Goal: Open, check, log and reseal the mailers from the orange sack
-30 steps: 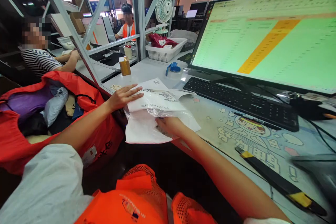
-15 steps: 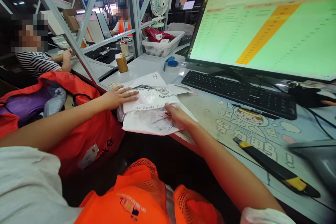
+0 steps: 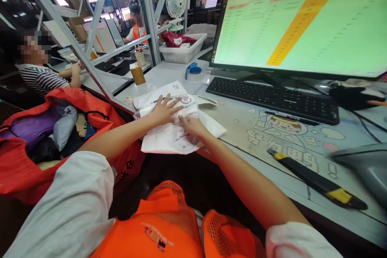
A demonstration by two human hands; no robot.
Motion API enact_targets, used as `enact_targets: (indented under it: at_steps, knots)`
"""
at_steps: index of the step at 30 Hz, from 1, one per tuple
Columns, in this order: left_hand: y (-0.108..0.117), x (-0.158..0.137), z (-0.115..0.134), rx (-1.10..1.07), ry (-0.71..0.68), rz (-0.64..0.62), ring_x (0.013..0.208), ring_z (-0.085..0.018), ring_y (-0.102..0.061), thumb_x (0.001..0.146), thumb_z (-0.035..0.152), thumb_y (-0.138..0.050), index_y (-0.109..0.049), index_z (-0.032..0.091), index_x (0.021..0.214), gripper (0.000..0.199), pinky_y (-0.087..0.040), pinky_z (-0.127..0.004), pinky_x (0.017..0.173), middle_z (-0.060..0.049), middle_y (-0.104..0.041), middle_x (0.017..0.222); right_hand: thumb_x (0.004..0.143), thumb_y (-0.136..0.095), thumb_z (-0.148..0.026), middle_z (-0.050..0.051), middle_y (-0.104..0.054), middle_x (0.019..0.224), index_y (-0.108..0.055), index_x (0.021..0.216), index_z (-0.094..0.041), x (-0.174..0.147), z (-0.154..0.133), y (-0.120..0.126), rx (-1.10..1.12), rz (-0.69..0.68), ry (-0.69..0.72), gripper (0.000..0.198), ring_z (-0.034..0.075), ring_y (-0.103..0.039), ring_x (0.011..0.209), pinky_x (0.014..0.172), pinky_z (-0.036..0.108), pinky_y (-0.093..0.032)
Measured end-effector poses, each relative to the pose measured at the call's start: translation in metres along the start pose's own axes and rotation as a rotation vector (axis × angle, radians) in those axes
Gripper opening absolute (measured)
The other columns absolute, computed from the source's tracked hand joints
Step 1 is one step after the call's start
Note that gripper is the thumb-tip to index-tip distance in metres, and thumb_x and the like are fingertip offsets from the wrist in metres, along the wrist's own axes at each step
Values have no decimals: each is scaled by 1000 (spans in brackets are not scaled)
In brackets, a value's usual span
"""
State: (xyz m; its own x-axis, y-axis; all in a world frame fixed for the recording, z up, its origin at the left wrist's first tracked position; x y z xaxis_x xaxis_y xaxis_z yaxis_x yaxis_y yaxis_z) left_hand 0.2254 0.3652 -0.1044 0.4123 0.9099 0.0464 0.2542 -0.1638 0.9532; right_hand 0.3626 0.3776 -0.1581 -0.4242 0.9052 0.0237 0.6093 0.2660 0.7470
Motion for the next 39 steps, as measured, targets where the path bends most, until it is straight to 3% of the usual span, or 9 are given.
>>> enact_targets:
  at_steps: [5,8,11,16,19,25,30,34,39]
  knots:
    - [10,17,-20,74,80,61,159,-46,-9,96,27,-59,-36,35,162,70,-9,-72,125,2,-13,175,102,-50,-51,11,-72,78,-68,72,-18,-21,-33,-14,-112,-132,181,48,23,-65,79,80,34,-43]
    - [9,34,-21,65,183,58,159,-46,-12,96,29,-58,-35,33,163,71,-12,-71,125,0,-12,176,97,-62,-39,11,-75,96,-70,82,-18,-40,-59,-16,-188,-129,419,27,26,-64,101,98,37,-37]
    - [5,47,-17,49,197,63,157,-46,-17,93,31,-62,-37,31,162,73,-20,-71,122,-4,-15,175,98,-57,-27,13,-74,105,-71,95,-15,-50,-71,-12,-331,-116,600,19,26,-63,106,101,38,-34]
    - [12,48,-14,107,-21,145,153,-46,-28,94,27,-59,-43,22,159,67,-28,-67,118,-12,-26,172,99,-57,-33,15,-75,98,-68,116,-10,-34,-63,-5,-447,-165,432,31,27,-67,90,79,35,-39]
    - [19,50,-17,113,-40,179,149,-47,-33,93,25,-60,-47,17,156,64,-33,-65,116,-16,-32,169,97,-59,-31,14,-76,98,-70,109,-13,-24,-74,-12,-457,-198,446,24,26,-68,85,72,33,-35]
    - [16,65,-21,73,-21,213,149,-47,-33,93,19,-53,-47,18,154,61,-32,-66,114,-17,-32,168,93,-53,-14,12,-74,103,-73,97,-16,-42,-103,-36,-455,-253,660,20,24,-66,96,86,36,-34]
    - [-1,66,-3,17,-1,250,152,-49,-28,95,14,-41,-43,10,157,63,-22,-70,118,-21,-28,169,95,-49,-13,13,-76,102,-73,94,-15,-45,-100,-29,-358,-202,708,24,24,-66,96,86,36,-36]
    - [-10,52,8,7,-37,215,151,-47,-30,97,15,-39,-46,12,155,59,-26,-68,118,-19,-31,169,94,-49,-12,11,-77,104,-73,102,-16,-32,-87,-11,-267,-84,593,25,25,-67,98,83,33,-39]
    - [-5,14,-6,7,-178,133,142,-39,-45,99,24,-50,-47,24,156,57,-39,-54,114,-10,-33,170,97,-57,-26,15,-75,104,-71,100,-14,-22,-58,11,-367,-13,486,18,29,-64,102,90,39,-36]
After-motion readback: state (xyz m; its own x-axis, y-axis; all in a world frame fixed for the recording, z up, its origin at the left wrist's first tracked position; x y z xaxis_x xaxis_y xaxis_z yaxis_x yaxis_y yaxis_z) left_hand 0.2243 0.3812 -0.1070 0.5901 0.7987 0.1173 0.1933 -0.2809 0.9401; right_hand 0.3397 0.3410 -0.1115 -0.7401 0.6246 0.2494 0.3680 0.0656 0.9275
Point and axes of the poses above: each hand's wrist, its own x-axis towards the middle knuckle, its own y-axis out of the back of the hand, z = x × y, the point moved 5 cm from there along x, towards the middle knuckle
